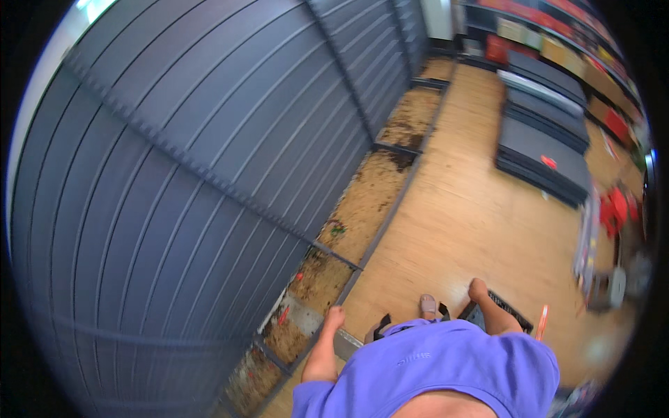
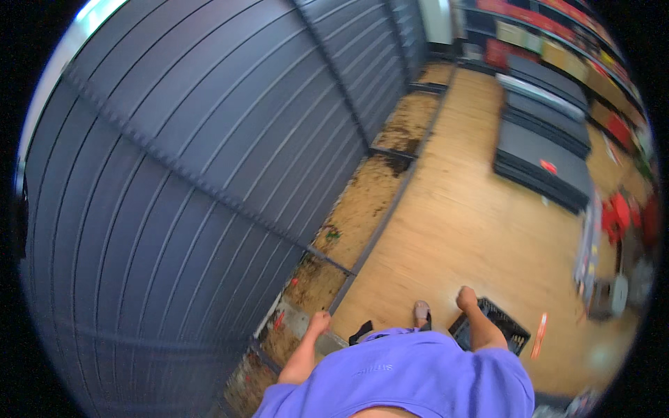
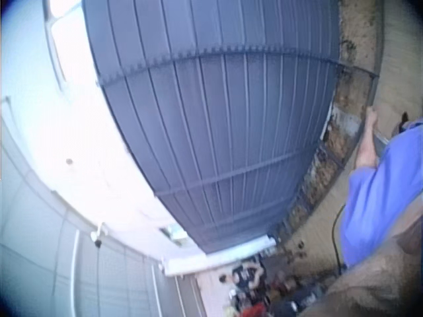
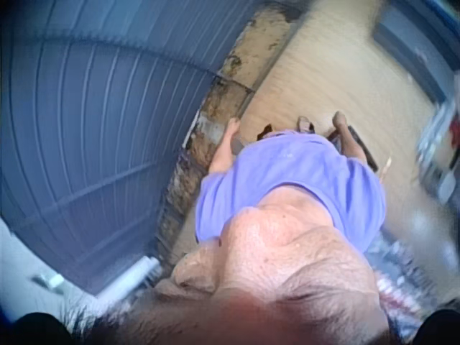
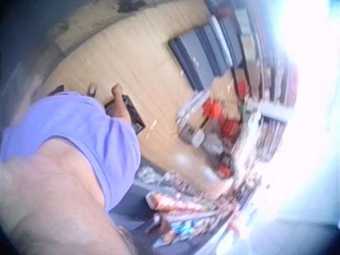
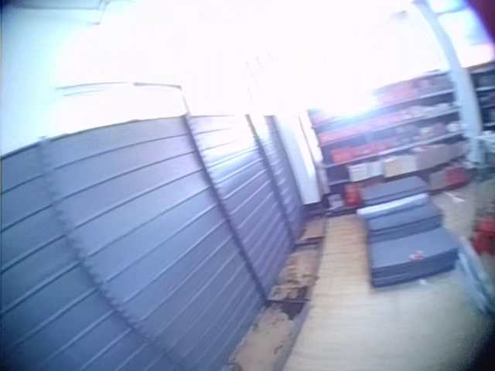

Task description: The person picks up a metal shelf panel and places it on a stack, then attaches several metal shelf brackets to a vertical support frame by slotting them into place. They then place another metal piece into a plastic crate and walk down a supermarket aisle while holding a small brown object.

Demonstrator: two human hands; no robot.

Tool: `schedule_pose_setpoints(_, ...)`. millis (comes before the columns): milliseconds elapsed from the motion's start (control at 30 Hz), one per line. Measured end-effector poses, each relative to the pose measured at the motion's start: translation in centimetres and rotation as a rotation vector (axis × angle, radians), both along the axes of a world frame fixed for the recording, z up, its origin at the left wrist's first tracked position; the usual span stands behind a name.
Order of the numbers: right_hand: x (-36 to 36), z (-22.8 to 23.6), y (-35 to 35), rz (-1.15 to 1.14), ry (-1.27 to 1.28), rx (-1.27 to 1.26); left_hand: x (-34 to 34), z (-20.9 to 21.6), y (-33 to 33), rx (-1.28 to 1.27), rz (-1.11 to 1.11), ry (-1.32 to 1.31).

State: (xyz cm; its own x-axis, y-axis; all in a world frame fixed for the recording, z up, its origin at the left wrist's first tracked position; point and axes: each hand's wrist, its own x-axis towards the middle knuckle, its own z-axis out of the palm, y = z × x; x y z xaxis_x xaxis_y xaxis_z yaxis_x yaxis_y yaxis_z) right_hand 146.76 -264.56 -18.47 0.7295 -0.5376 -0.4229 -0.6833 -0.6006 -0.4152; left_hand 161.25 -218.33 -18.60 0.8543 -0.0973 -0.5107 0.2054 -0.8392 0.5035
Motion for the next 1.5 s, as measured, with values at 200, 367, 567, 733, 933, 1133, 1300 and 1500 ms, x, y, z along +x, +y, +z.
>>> schedule_pose_setpoints(200, 4.4, -4.7, -4.0, -0.130, -0.060, 0.234, 9.1, 12.6, -4.6, 0.132, 0.301, -0.174)
schedule_pose_setpoints(367, 6.9, -10.4, -5.7, -0.007, 0.063, 0.468, 21.6, 21.4, -4.2, 0.018, 0.492, -0.547)
schedule_pose_setpoints(567, 15.3, -6.1, -5.6, 0.457, 0.262, 0.142, 35.8, 30.0, 2.0, 0.116, 0.825, -0.830)
schedule_pose_setpoints(733, 23.1, -2.7, -5.6, 0.028, 0.256, 0.439, 42.5, 34.0, 5.2, 0.409, 0.968, -0.839)
schedule_pose_setpoints(933, 31.6, -0.4, -1.6, 0.023, -0.073, 0.553, 45.7, 34.2, 6.7, 0.456, 0.787, -0.904)
schedule_pose_setpoints(1133, 36.4, 0.9, 1.7, 0.414, 0.225, 0.394, 46.4, 34.6, 7.9, 0.559, 0.707, -0.889)
schedule_pose_setpoints(1300, 38.5, -1.3, 0.1, 0.529, 0.165, 0.309, 46.1, 35.7, 7.0, 0.530, 0.673, -0.844)
schedule_pose_setpoints(1500, 40.6, -0.5, -0.4, 0.441, 0.233, 0.334, 46.0, 35.2, 7.8, 0.533, 0.730, -0.757)
